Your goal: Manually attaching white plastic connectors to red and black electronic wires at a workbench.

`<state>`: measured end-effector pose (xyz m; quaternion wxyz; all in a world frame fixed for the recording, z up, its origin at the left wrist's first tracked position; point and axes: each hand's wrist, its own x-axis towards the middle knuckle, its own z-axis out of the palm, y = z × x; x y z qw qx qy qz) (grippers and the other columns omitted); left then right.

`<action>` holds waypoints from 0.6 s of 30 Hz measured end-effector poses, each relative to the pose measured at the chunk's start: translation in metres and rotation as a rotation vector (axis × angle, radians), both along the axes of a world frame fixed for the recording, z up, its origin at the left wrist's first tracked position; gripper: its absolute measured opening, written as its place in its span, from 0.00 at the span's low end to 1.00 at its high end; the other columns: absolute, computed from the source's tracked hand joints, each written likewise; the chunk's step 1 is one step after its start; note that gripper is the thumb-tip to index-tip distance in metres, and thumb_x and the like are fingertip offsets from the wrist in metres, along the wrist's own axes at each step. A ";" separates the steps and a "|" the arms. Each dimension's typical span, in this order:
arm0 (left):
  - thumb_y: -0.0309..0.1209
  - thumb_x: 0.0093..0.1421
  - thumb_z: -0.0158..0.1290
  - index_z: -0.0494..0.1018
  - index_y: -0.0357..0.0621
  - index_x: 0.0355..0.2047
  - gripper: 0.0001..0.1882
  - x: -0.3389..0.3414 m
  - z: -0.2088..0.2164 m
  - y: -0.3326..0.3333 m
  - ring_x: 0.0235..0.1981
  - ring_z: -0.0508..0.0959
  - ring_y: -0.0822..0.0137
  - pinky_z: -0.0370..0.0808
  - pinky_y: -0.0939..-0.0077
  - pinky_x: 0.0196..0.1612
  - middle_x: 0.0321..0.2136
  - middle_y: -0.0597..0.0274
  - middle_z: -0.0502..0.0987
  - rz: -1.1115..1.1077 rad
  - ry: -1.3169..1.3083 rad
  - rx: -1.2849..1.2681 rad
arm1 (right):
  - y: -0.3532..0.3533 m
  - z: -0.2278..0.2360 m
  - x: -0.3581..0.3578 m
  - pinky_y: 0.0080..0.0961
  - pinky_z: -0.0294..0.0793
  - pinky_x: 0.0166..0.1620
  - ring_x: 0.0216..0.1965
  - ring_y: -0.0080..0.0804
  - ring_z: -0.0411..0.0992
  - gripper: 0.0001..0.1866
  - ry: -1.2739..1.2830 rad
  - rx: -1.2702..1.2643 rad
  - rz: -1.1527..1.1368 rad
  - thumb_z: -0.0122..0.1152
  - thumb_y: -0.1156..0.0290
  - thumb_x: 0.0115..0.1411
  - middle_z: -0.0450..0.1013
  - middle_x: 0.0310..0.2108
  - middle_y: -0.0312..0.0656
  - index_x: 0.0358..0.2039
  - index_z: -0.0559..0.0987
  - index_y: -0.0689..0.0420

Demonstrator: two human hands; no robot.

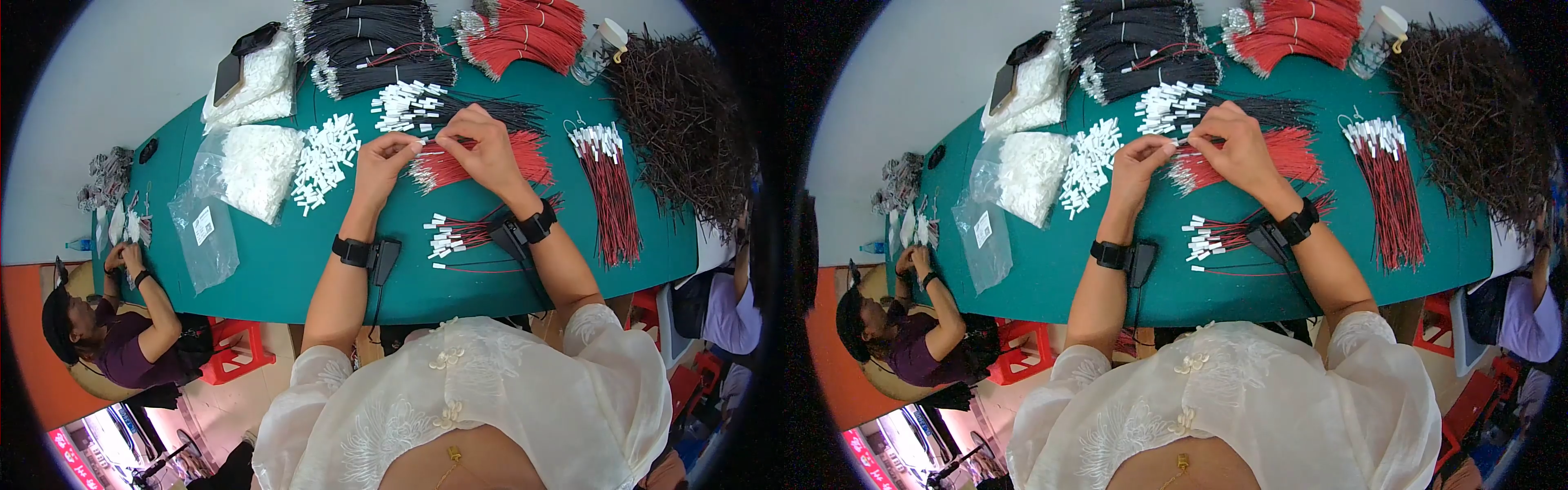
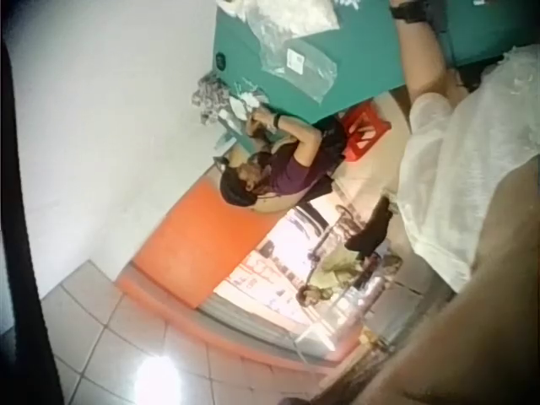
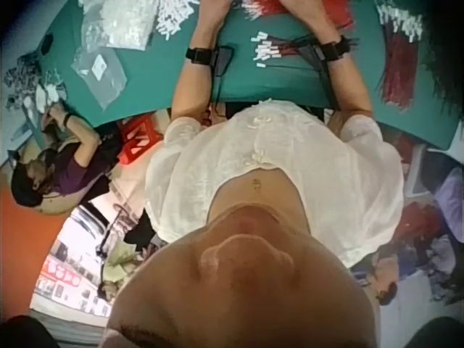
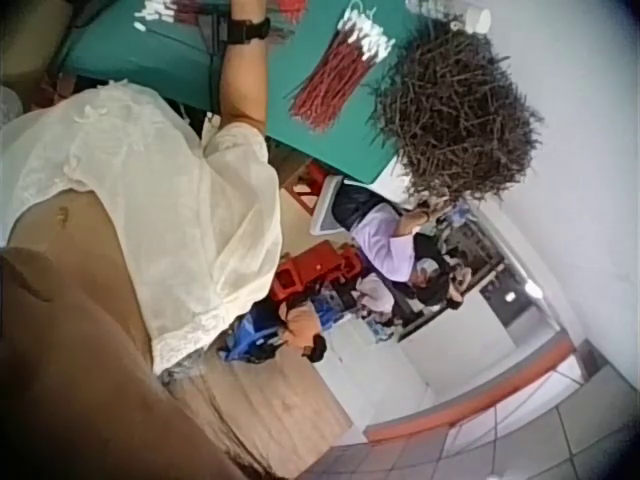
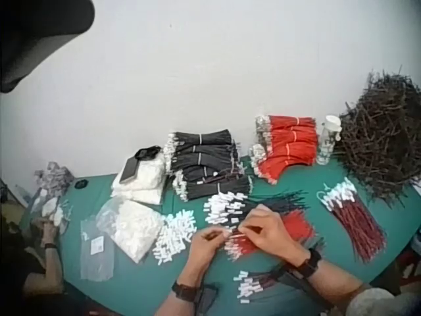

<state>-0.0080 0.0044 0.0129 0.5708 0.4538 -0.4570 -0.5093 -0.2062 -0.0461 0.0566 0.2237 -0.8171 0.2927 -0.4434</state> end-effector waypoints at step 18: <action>0.24 0.60 0.62 0.81 0.37 0.36 0.05 -0.001 -0.003 0.000 0.35 0.78 0.79 0.74 0.85 0.42 0.34 0.68 0.81 -0.019 0.003 0.002 | 0.000 -0.011 0.004 0.30 0.72 0.38 0.33 0.36 0.73 0.04 -0.031 0.052 0.019 0.68 0.80 0.50 0.77 0.27 0.41 0.28 0.83 0.62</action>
